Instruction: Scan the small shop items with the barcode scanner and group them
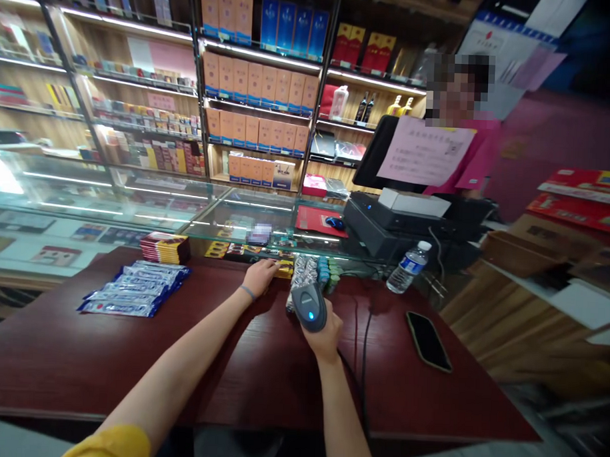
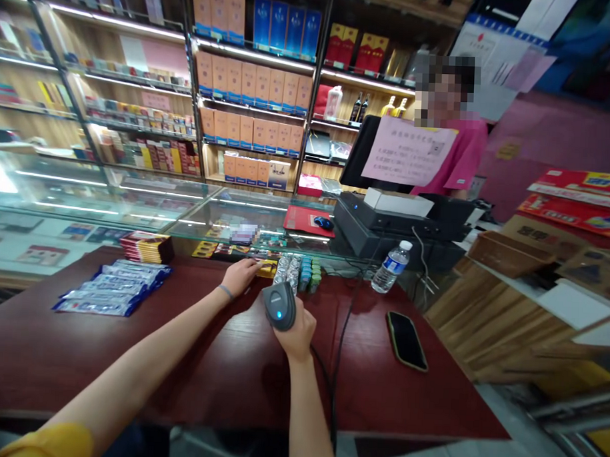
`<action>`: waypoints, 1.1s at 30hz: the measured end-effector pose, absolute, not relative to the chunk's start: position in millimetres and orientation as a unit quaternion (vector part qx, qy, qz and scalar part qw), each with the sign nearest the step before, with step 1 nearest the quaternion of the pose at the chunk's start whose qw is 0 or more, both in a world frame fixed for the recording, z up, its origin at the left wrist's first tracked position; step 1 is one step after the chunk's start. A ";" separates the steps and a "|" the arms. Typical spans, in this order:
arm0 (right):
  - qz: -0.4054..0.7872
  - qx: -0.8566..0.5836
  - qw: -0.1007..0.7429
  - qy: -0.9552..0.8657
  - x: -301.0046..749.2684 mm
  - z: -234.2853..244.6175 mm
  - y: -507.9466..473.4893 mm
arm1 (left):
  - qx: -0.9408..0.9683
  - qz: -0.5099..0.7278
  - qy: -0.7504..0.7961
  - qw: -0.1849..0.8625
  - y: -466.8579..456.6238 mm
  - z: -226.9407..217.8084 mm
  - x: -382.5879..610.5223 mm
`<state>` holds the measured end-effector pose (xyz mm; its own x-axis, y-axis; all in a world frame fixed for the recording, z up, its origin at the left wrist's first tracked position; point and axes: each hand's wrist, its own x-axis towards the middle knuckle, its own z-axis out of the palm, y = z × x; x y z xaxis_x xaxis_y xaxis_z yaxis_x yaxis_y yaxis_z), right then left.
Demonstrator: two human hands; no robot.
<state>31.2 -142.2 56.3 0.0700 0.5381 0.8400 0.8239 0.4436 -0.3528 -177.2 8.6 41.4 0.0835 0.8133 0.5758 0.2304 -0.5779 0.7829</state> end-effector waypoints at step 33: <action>-0.084 -0.519 0.494 -0.692 -5.5 41.0 -134.8 | 0.567 0.632 0.453 0.272 -45.6 60.9 -324.0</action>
